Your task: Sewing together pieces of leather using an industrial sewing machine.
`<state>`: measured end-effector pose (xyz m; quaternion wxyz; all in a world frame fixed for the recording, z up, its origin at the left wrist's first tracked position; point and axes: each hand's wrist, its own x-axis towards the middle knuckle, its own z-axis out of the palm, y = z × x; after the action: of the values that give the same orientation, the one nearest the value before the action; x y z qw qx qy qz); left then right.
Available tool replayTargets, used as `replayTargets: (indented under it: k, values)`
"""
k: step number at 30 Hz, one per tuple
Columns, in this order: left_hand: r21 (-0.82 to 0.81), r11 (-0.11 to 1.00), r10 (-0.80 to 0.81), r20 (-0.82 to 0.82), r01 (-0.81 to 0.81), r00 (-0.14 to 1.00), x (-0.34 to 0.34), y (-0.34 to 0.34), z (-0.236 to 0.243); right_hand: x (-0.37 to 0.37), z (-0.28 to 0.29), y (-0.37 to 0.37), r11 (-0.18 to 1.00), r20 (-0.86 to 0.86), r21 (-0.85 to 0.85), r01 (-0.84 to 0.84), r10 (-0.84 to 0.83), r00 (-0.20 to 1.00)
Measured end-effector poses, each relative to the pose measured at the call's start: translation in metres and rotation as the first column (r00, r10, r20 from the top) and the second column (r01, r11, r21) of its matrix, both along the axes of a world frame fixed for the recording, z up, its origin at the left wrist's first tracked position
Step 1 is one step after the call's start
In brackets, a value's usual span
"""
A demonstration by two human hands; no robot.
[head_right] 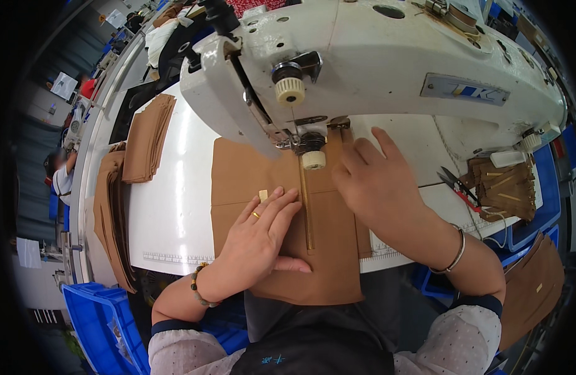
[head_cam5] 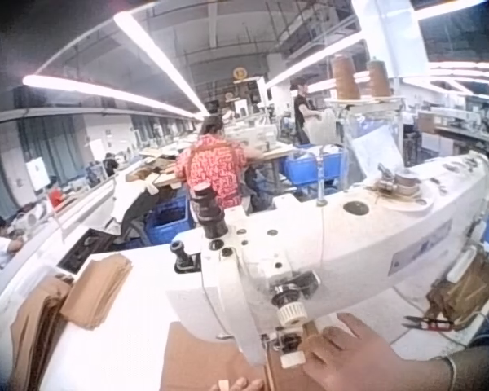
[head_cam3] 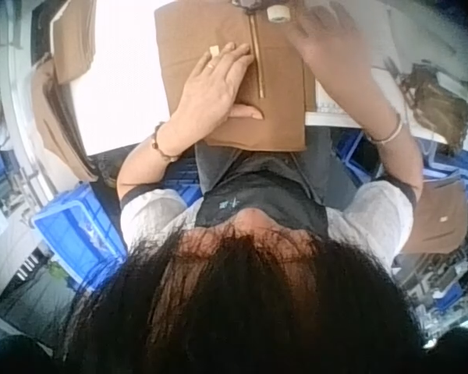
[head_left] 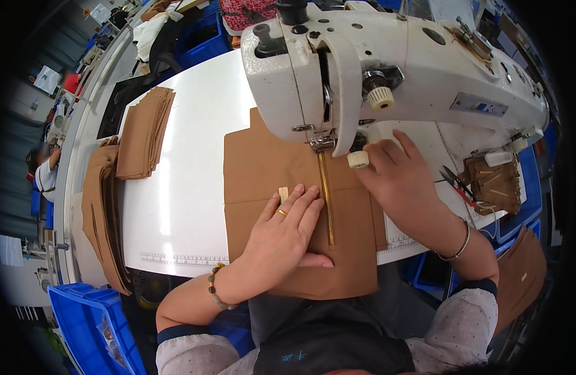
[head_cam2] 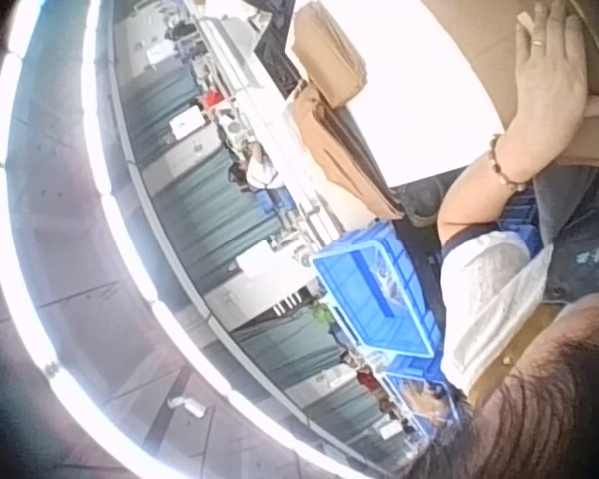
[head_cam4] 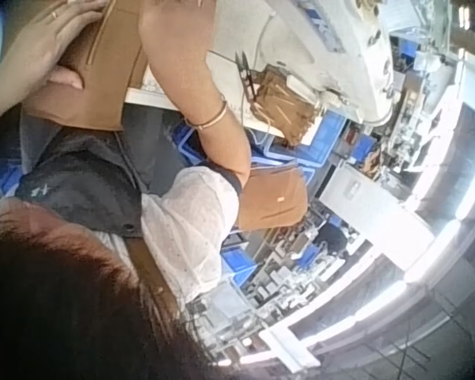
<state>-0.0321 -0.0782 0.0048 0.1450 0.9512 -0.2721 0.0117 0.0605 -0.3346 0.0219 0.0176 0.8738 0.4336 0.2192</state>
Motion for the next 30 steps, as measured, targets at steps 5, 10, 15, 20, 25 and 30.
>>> replayTargets:
  k: [5,10,15,20,25,30]
  values:
    - [-0.001,1.0,-0.015,0.008,0.015,1.0,0.0,0.001,0.0,-0.015,-0.015,0.01,0.959,-0.411,0.249,-0.137,0.233,0.881]
    - [-0.016,1.0,-0.012,0.003,0.012,1.0,0.0,0.001,-0.001,-0.026,-0.026,0.013,0.968,-0.349,0.179,-0.178,0.232,0.908]
    - [0.015,1.0,-0.024,0.004,0.024,1.0,0.001,0.001,-0.001,-0.025,-0.025,0.015,0.967,-0.322,0.157,-0.203,0.244,0.915]
    - [0.065,0.998,-0.028,0.016,0.027,0.999,0.002,-0.001,0.0,-0.024,-0.027,0.015,0.957,-0.275,0.187,-0.223,0.269,0.923]
    - [0.109,0.994,-0.032,0.042,0.028,0.999,0.003,-0.004,0.002,-0.022,-0.027,0.014,0.95,-0.264,0.202,-0.237,0.286,0.921]
    - [0.121,0.992,-0.039,0.058,0.031,0.998,0.003,-0.004,0.003,-0.023,-0.023,0.013,0.963,-0.362,0.159,-0.218,0.262,0.894]
